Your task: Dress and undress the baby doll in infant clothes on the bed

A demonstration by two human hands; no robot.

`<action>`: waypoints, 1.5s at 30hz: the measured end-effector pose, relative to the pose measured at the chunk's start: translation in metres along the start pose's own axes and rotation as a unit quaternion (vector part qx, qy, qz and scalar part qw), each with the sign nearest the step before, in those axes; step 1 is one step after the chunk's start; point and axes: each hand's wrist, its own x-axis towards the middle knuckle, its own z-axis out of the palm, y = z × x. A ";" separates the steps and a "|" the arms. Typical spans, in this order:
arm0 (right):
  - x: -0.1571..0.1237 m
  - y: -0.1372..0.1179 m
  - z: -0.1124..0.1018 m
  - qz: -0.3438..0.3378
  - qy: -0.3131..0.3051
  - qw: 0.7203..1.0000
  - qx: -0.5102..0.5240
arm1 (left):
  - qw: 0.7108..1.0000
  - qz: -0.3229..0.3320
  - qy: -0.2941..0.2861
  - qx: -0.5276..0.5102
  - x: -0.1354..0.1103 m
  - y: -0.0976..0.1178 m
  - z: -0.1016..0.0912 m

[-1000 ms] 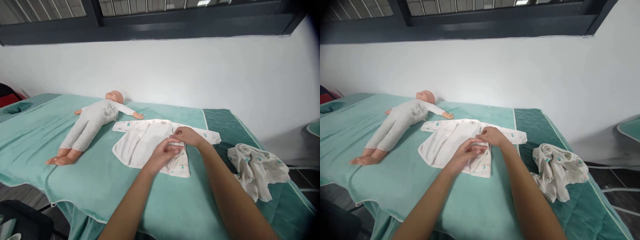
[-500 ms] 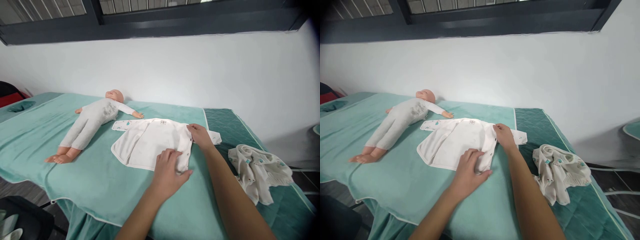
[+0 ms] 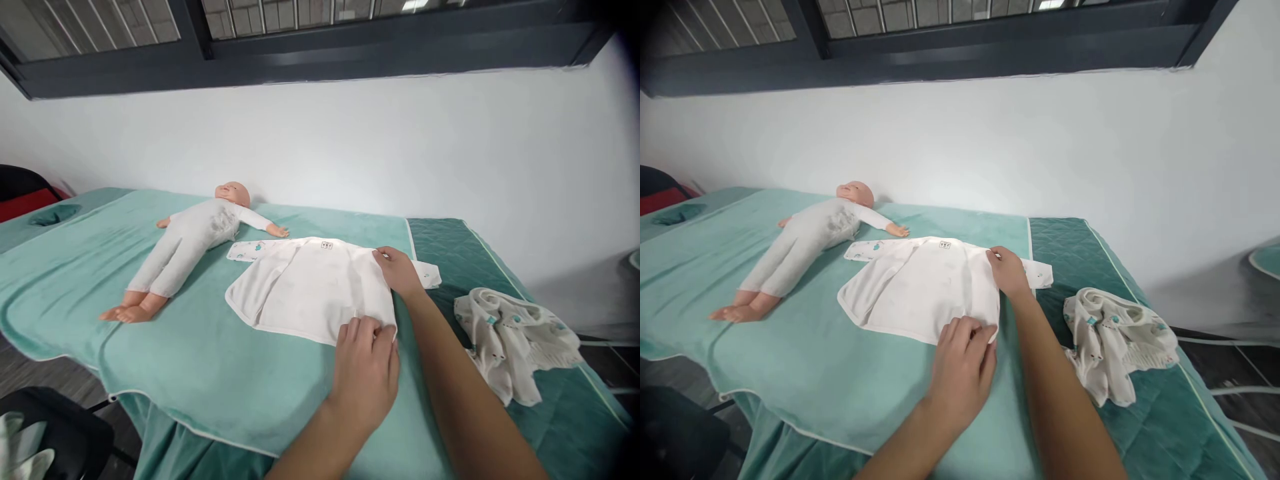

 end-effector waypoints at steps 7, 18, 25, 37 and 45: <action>0.002 0.007 -0.002 -0.014 -0.022 0.996 -0.081 | 0.996 0.067 -0.043 0.046 -0.001 0.014 0.013; -0.001 0.011 -0.005 0.009 -0.003 0.983 -0.186 | 0.997 0.050 -0.045 0.041 -0.007 0.008 0.018; -0.003 0.007 -0.002 0.001 0.023 0.986 -0.164 | 0.996 0.070 -0.051 0.013 -0.008 0.009 0.012; -0.030 -0.017 0.022 -0.187 -0.185 0.945 -0.193 | 0.998 0.051 -0.039 -0.011 -0.008 0.005 0.021; -0.026 -0.010 0.034 -0.181 -0.151 0.933 -0.271 | 0.994 0.004 0.015 -0.105 -0.005 0.001 0.019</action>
